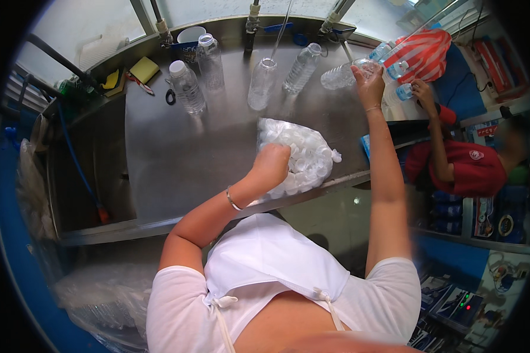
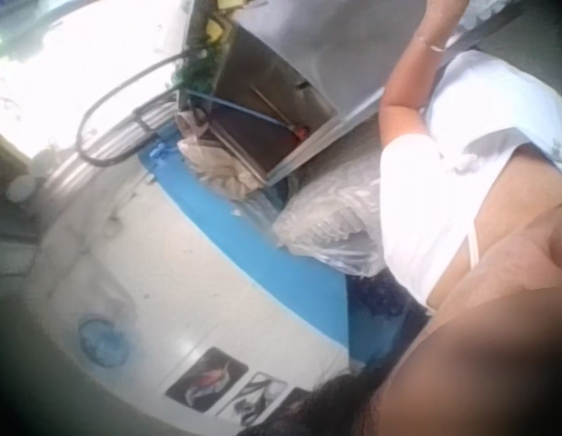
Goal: The person cuts open a plastic-wrapped bundle of empty plastic bottles using scissors, then separates the bottles and places them on a stainless steel counter. The person then fills each bottle with water from a tap and screws on a white cap from a nearby bag, repeating this for multiple bottles.
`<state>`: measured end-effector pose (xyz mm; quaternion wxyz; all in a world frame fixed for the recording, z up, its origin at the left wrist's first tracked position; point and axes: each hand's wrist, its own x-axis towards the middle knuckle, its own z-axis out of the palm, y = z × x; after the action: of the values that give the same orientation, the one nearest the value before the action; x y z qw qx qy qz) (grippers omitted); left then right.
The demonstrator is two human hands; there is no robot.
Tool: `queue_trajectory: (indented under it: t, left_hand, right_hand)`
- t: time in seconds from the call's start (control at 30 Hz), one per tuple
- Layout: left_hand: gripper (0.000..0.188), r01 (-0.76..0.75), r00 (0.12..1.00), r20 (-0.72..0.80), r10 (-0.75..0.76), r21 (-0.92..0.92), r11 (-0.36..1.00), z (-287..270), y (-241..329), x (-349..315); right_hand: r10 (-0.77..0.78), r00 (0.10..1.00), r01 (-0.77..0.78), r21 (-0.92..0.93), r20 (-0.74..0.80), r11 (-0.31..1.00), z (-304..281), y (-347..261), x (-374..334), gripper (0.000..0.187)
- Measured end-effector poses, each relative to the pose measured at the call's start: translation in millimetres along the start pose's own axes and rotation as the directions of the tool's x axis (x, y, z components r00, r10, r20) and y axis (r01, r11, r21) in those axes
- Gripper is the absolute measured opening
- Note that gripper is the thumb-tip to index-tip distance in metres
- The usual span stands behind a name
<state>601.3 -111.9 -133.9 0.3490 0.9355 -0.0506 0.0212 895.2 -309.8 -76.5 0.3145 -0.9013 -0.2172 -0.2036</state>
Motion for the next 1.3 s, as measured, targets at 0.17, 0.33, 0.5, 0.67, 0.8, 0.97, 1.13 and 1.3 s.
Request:
queue_trajectory:
  t: [0.17,0.33,0.5,0.67,0.8,0.97,1.13,1.3]
  left_hand:
    - [0.035,0.161,0.985,0.124,-0.124,-0.359,0.919,-35.5,7.6,-1.9]
    - [0.038,0.355,0.933,0.327,-0.148,-0.782,0.512,-46.4,4.3,31.9]
    - [0.033,0.352,0.912,0.251,-0.326,-0.887,0.300,-12.3,0.6,102.0]
    - [0.023,0.422,0.864,0.369,-0.343,-0.902,0.093,40.3,-1.7,184.2]
    - [0.019,0.359,0.852,0.310,-0.422,-0.932,0.039,84.2,3.8,242.6]
    - [0.019,0.359,0.810,0.335,-0.481,-0.932,-0.044,107.5,12.7,298.1]
    - [0.019,0.337,0.788,0.379,-0.485,-0.925,-0.175,104.8,20.1,310.4]
    - [0.024,0.345,0.775,0.361,-0.519,-0.929,-0.130,88.8,23.8,302.5]
  right_hand:
    - [-0.052,0.980,0.073,0.100,-0.193,0.992,0.1,5.2,2.0,0.072]
    - [-0.073,0.996,0.065,0.153,0.050,0.986,-9.9,13.2,8.9,0.078]
    - [0.187,0.805,-0.564,0.628,0.563,0.536,-9.3,29.0,8.2,0.069]
    - [-0.040,0.388,-0.876,0.354,0.921,-0.328,3.7,66.4,-11.0,0.057]
    - [-0.212,0.335,-0.826,0.178,0.918,-0.534,17.9,93.1,-19.9,0.061]
    - [-0.350,0.301,-0.822,0.055,0.887,-0.567,-3.5,102.2,-14.3,0.059]
    - [0.168,0.589,-0.768,0.482,0.791,0.422,-70.8,75.9,-7.8,0.073]
    - [0.201,0.897,-0.286,0.171,0.393,0.943,-79.9,46.4,-0.2,0.074]
